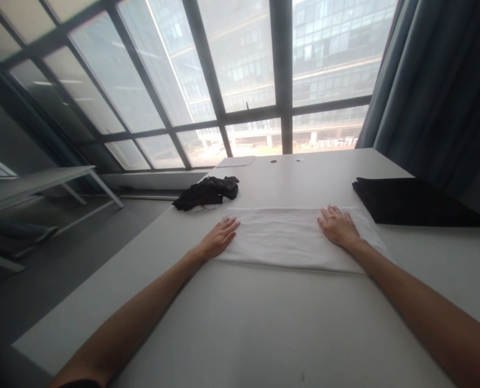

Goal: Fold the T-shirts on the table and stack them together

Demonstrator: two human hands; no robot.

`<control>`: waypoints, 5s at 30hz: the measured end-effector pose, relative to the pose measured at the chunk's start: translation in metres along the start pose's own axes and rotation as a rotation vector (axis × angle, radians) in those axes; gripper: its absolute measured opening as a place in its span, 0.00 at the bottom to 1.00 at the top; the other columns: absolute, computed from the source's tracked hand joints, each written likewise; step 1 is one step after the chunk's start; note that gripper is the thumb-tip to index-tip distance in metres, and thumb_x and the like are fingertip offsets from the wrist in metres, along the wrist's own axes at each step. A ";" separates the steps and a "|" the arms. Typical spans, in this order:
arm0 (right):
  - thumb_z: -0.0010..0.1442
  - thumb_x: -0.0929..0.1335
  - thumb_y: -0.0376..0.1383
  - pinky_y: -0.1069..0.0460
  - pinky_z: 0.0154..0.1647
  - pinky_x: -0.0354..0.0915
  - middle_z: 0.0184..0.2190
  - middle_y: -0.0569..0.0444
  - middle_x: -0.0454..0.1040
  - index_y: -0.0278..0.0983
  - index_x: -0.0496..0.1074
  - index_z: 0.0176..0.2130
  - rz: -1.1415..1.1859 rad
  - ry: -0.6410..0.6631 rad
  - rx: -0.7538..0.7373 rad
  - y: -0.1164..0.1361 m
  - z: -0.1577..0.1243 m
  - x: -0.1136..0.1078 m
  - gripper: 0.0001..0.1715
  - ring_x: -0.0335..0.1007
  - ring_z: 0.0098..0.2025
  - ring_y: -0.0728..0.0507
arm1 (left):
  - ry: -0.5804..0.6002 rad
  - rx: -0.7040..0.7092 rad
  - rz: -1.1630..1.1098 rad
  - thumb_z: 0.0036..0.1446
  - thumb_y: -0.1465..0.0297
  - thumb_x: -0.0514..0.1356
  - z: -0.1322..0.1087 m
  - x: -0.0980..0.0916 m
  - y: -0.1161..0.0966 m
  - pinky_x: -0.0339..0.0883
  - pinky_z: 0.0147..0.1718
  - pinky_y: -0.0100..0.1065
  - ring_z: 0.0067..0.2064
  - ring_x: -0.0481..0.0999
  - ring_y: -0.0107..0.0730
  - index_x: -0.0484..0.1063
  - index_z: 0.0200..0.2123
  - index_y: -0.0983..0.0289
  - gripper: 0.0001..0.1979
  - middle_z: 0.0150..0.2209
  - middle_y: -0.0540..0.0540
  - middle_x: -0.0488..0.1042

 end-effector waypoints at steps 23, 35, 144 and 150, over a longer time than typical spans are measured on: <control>0.71 0.55 0.45 0.34 0.68 0.49 0.69 0.38 0.58 0.32 0.63 0.66 0.024 0.013 0.015 0.003 0.000 -0.006 0.32 0.50 0.71 0.34 | 0.159 0.399 -0.030 0.74 0.54 0.42 -0.022 -0.008 -0.126 0.35 0.71 0.50 0.75 0.39 0.41 0.43 0.74 0.51 0.29 0.74 0.50 0.43; 0.72 0.55 0.43 0.37 0.72 0.39 0.73 0.42 0.49 0.33 0.54 0.71 0.170 -0.140 -0.359 0.093 -0.050 -0.058 0.34 0.40 0.74 0.38 | 0.196 0.473 -0.075 0.73 0.56 0.47 -0.028 -0.013 -0.137 0.38 0.70 0.53 0.74 0.43 0.44 0.50 0.72 0.44 0.26 0.73 0.48 0.46; 0.71 0.54 0.37 0.34 0.70 0.43 0.72 0.41 0.53 0.30 0.56 0.69 0.140 0.118 -0.203 0.129 0.028 0.005 0.32 0.46 0.73 0.37 | 0.034 -0.657 -0.254 0.54 0.69 0.69 0.077 -0.073 0.053 0.74 0.40 0.34 0.40 0.81 0.41 0.77 0.41 0.68 0.12 0.37 0.60 0.81; 0.71 0.53 0.37 0.34 0.70 0.44 0.71 0.41 0.53 0.30 0.56 0.69 0.148 0.119 -0.201 0.128 0.027 0.003 0.32 0.47 0.72 0.37 | 0.135 -0.789 -0.400 0.48 0.62 0.74 0.066 -0.052 0.066 0.68 0.25 0.28 0.27 0.77 0.32 0.74 0.29 0.68 0.17 0.25 0.56 0.76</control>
Point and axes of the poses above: each hand's wrist, its own z-axis towards the middle knuckle, its own x-axis out of the palm, y = z × x, the point moved 4 cm from there along z, towards the middle knuckle
